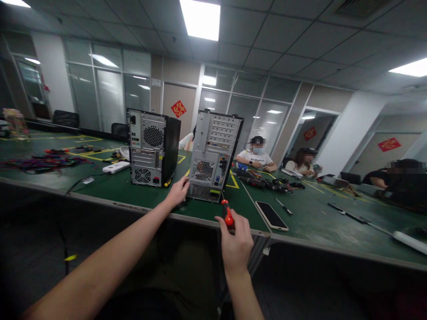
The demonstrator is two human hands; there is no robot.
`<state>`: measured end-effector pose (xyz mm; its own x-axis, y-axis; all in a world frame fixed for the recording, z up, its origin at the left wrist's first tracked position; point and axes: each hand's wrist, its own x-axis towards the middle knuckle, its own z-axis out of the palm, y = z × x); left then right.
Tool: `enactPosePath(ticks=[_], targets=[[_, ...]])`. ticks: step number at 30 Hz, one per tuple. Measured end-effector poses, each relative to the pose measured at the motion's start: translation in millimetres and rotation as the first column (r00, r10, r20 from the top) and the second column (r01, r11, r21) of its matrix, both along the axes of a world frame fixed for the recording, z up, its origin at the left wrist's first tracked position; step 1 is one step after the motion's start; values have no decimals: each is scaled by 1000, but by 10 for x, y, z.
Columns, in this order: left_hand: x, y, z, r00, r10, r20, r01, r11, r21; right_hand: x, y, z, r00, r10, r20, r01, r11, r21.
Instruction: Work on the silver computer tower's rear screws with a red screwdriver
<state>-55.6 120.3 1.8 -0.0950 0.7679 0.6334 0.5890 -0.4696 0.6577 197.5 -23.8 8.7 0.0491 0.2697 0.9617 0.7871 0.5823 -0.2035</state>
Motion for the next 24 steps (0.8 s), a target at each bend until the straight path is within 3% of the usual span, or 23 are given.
enactPosePath(ticks=[10, 18, 24], targets=[[2, -30, 18, 1000, -27, 11, 27, 1000, -16, -5, 25, -66, 998, 3, -68, -4, 1000, -29], [-7, -15, 8, 999, -30, 18, 31, 999, -21, 34, -14, 0, 993, 60, 104, -55, 997, -45], [-3, 8, -1, 1000, -14, 11, 14, 1000, -1, 18, 15, -63, 997, 22, -73, -26, 998, -56]])
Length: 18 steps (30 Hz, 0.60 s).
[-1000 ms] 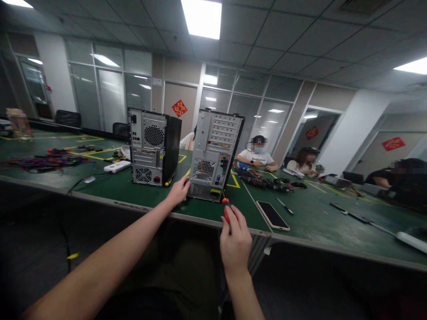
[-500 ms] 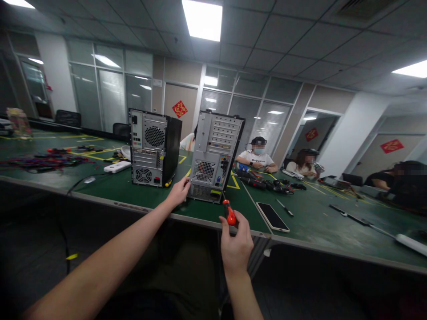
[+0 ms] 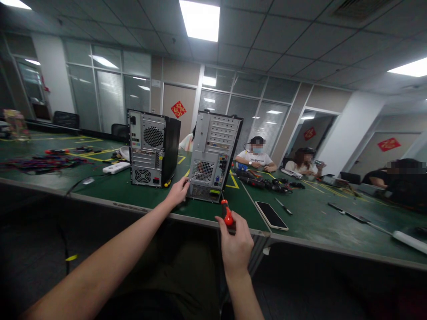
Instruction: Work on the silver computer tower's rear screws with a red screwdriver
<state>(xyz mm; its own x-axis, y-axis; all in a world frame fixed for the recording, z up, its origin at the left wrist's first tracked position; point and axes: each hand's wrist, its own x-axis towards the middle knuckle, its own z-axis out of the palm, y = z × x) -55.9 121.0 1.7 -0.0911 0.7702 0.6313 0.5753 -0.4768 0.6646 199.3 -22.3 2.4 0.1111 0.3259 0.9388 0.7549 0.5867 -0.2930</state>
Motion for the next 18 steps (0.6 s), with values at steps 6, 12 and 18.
enactPosePath(ticks=[6, 12, 18], targets=[[-2, 6, -5, 1000, 11, -9, -11, 1000, 0, 11, -17, 21, 1000, 26, -17, -26, 999, 18], [4, -18, 13, 1000, 3, -12, -3, 1000, -6, -26, -27, 9, 991, 16, -129, -22, 999, -47], [9, -50, 31, 1000, 8, -19, -8, 1000, -14, 46, -11, 24, 1000, 0, 13, 0, 1000, 18]])
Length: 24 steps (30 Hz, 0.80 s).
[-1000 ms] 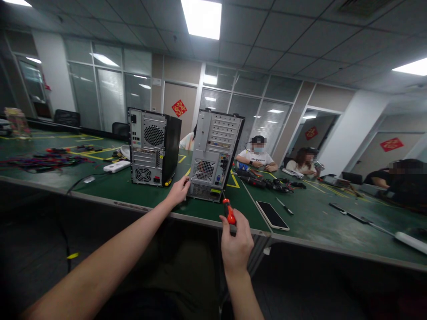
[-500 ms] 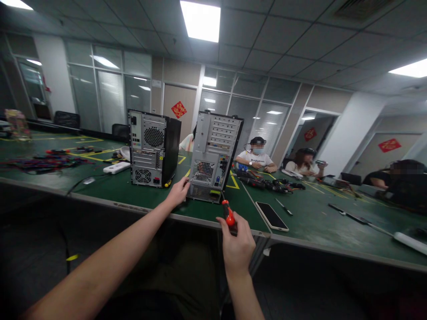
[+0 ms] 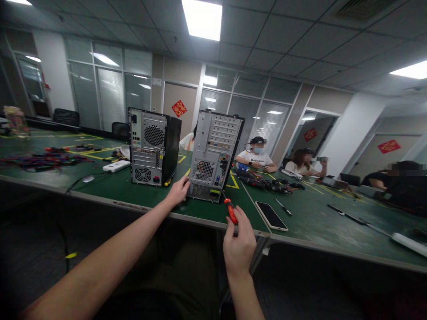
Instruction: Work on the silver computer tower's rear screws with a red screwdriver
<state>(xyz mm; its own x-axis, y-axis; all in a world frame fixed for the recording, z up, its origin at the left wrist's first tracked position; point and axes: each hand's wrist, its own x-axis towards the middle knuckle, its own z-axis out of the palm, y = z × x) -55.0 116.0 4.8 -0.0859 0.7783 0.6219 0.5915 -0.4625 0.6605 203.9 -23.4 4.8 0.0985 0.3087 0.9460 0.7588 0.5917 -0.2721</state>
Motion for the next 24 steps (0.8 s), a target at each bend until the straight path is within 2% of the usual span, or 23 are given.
enactPosePath(ticks=[3, 5, 10, 13, 17, 20, 24], targets=[[-6, 9, -6, 1000, -1, -1, 1, 1000, -4, 15, -13, 52, 990, 40, 133, -41, 999, 2], [-10, 19, -12, 1000, -2, 2, 2, 1000, -5, 8, -19, 64, 987, 52, 155, -51, 999, -16], [-5, 28, -15, 1000, -4, -4, 4, 1000, 2, -4, -3, -9, 1000, -11, -16, 11, 999, -32], [-2, 28, -14, 1000, -4, -3, 4, 1000, 10, 7, 5, -35, 999, -20, -39, 19, 999, -35], [-9, 35, -20, 1000, -19, 3, 19, 1000, 7, 13, -12, 15, 997, -9, 82, 7, 1000, 21], [-14, 44, -27, 999, -31, 12, 31, 1000, 4, 11, -27, 55, 985, 24, 171, -23, 1000, -4], [-11, 41, -26, 1000, -26, 15, 26, 1000, 6, 4, -36, 62, 979, 41, 201, -32, 998, -45]])
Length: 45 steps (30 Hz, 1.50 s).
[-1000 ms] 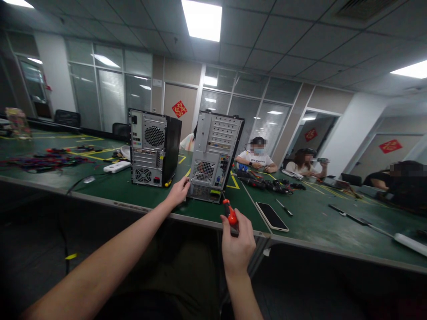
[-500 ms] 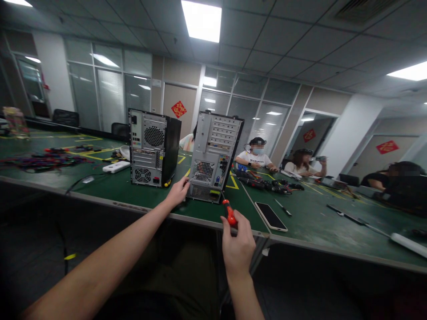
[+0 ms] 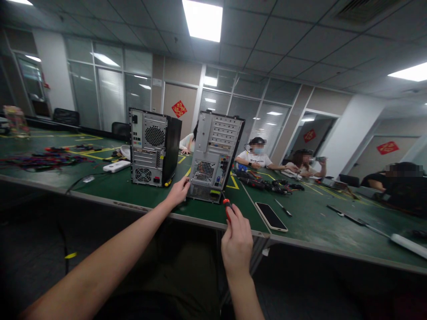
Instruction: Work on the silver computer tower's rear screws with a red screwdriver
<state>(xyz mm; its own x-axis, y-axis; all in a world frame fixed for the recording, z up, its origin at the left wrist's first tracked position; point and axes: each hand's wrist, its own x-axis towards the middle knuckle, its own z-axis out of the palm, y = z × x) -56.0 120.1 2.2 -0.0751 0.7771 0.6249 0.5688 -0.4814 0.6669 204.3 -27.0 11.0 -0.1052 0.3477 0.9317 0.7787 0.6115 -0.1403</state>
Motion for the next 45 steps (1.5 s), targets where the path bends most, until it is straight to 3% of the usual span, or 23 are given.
enactPosePath(ticks=[9, 17, 24, 27, 35, 42, 45], targets=[[3, -29, 21, 1000, 12, -7, -12, 1000, -18, -6, 11, -66, 970, -118, -212, 126, 992, 25], [15, -46, 39, 999, 29, -13, -29, 999, -15, 5, -6, -9, 1000, -28, -14, 28, 999, 30], [10, -35, 29, 1000, 22, -17, -23, 1000, -10, 4, 8, -62, 976, -95, -197, 98, 995, 7], [6, -25, 17, 1000, 13, -7, -13, 1000, -7, 20, 17, -76, 974, -100, -203, 104, 995, 9], [13, -45, 29, 1000, 11, 5, -11, 1000, 1, 9, -2, -15, 1000, -26, -1, 26, 1000, 17], [19, -62, 41, 1000, 14, 4, -14, 1000, -20, 36, 36, -96, 965, -121, -234, 128, 992, 14], [16, -36, 26, 1000, 12, 1, -12, 1000, -13, 53, 37, -105, 965, -102, -241, 106, 994, 1]])
